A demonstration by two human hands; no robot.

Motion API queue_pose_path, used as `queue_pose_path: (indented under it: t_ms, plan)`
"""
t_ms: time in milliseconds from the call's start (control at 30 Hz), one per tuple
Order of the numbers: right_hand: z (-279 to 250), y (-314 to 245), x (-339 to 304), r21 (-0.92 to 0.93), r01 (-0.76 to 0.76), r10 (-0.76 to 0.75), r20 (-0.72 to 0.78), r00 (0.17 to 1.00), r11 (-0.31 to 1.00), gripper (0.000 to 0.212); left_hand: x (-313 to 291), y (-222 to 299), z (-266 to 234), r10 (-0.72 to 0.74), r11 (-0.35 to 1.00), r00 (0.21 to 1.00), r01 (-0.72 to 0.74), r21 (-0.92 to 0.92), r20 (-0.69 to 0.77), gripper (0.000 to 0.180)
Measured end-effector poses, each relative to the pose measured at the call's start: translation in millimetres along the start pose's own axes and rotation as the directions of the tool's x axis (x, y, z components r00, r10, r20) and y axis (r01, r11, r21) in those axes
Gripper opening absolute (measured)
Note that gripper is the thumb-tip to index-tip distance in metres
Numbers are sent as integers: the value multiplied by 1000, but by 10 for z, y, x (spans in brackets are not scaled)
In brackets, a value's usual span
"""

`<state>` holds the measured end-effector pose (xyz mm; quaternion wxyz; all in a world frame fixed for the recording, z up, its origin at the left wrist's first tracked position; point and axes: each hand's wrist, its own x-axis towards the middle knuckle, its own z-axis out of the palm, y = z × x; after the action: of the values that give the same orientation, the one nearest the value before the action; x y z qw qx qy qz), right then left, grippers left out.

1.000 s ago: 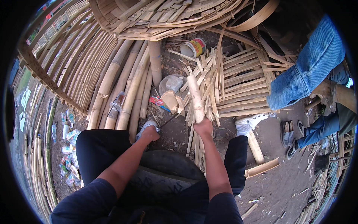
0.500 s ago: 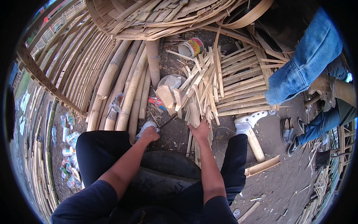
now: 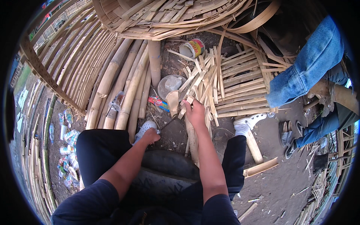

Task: The person shaves a piece of bamboo by hand using a knife, removing thin strips from the surface and ends of the bamboo pole.

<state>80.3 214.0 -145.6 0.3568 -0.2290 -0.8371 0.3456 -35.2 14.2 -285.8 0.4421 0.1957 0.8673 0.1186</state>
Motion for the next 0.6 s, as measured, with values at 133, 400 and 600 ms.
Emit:
queue_pose_path:
  t_ms: [133,400,600]
  plan:
    - [-99,75,-44,13,-12,13,-55,998,1000,19,3,13,74,37,998,999,-35,-54,33,21]
    - [-97,87,-67,16,-51,53,-161,986,999,19,152,-88,195,-7,960,992,41,-275,124,26]
    - [-327,304,-139,-14,-266,236,-418,877,964,21,50,5,196,-53,802,977,165,-575,205,24]
